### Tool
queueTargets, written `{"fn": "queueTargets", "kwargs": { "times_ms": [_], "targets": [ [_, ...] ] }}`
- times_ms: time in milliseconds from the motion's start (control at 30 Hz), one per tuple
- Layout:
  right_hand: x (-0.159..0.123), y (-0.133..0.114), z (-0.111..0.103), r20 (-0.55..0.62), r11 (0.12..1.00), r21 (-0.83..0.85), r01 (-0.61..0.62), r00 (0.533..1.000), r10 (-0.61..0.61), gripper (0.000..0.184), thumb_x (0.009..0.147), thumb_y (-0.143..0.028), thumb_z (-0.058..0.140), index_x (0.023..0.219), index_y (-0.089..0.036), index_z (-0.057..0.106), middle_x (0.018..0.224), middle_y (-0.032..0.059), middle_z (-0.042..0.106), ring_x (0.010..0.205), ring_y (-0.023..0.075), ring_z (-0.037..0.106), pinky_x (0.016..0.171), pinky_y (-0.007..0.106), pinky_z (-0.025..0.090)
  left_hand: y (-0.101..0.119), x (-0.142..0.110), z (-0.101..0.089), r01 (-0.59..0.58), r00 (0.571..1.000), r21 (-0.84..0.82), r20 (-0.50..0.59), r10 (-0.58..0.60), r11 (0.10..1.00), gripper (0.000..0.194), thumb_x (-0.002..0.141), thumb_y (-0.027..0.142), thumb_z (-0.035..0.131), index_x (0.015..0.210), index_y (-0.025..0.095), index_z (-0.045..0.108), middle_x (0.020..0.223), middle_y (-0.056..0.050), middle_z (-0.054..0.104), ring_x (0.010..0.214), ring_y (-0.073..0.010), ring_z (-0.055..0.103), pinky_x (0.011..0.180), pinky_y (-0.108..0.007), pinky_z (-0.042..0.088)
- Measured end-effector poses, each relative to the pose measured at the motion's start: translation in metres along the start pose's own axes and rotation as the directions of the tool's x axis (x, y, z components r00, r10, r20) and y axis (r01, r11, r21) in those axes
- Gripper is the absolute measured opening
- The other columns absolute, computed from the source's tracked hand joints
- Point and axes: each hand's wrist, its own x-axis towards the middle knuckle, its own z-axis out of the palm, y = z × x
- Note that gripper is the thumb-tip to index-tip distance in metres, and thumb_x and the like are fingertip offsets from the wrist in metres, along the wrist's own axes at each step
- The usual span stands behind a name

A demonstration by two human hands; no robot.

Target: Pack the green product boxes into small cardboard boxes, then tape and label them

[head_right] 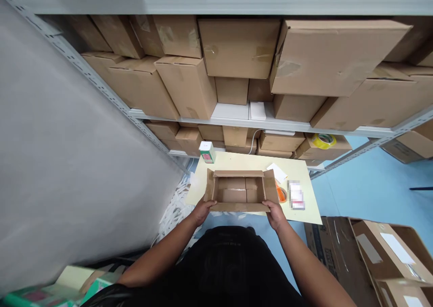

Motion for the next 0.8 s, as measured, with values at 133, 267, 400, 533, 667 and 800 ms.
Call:
{"fn": "queueTargets", "kwargs": {
  "times_ms": [133,267,400,533,667,800],
  "targets": [
    [0.015,-0.011,-0.019,0.076,1.000,-0.024,0.012,0.997,-0.010,0.049,0.054,-0.029,0.086,0.099,-0.026,0.069,0.098,0.0024,0.075,0.100,0.0288,0.071,0.082,0.040,0.065,-0.009,-0.015,0.012,0.040,0.981,-0.098,-0.183,-0.058,0.994,0.053,0.071,0.037,0.084,0.117,0.017,0.068,0.122,-0.015,0.072,0.116,-0.0314,0.067,0.100,-0.049,0.056],
    [0.039,-0.019,-0.026,0.147,0.991,-0.133,0.032,0.989,-0.012,0.054,0.055,-0.031,0.087,0.104,-0.023,0.069,0.102,0.0014,0.074,0.102,0.0268,0.070,0.084,0.039,0.067,-0.017,-0.025,0.037,0.060,0.928,-0.172,-0.353,-0.119,0.983,0.033,0.067,0.029,0.087,0.093,0.015,0.071,0.104,-0.011,0.075,0.107,-0.0264,0.069,0.098,-0.042,0.057],
    [0.047,-0.027,-0.032,0.250,0.970,-0.241,0.010,0.967,0.053,0.045,0.052,-0.028,0.089,0.091,-0.020,0.070,0.098,0.0025,0.074,0.102,0.0282,0.071,0.087,0.039,0.067,-0.023,-0.043,0.050,0.042,0.894,-0.230,-0.426,-0.140,0.972,0.031,0.063,0.018,0.084,0.090,0.014,0.072,0.091,-0.007,0.075,0.094,-0.0236,0.071,0.088,-0.037,0.060],
    [0.031,-0.036,-0.027,0.344,0.944,-0.329,-0.017,0.929,0.136,0.049,0.051,-0.029,0.094,0.093,-0.019,0.072,0.105,0.0051,0.076,0.112,0.0314,0.070,0.089,0.040,0.068,-0.023,-0.081,0.040,0.004,0.880,-0.245,-0.459,-0.120,0.970,0.038,0.067,0.017,0.081,0.103,0.014,0.073,0.097,-0.008,0.076,0.093,-0.0226,0.071,0.080,-0.034,0.060],
    [-0.008,-0.031,0.003,0.400,0.923,-0.382,0.032,0.907,0.134,0.046,0.051,-0.033,0.094,0.090,-0.018,0.073,0.103,0.0076,0.077,0.112,0.0321,0.071,0.092,0.038,0.066,-0.027,-0.132,0.014,-0.096,0.844,-0.223,-0.535,-0.040,0.970,0.030,0.073,0.020,0.076,0.102,0.012,0.074,0.097,-0.009,0.076,0.090,-0.0223,0.071,0.074,-0.032,0.060],
    [-0.059,-0.013,0.052,0.431,0.910,-0.368,0.191,0.902,-0.015,0.044,0.049,-0.034,0.090,0.084,-0.016,0.071,0.090,0.0054,0.077,0.094,0.0296,0.075,0.088,0.039,0.067,-0.034,-0.194,-0.021,-0.192,0.795,-0.156,-0.604,0.060,0.969,0.033,0.078,0.029,0.075,0.107,0.013,0.075,0.099,-0.009,0.077,0.090,-0.0225,0.072,0.075,-0.031,0.060]
  ]
}}
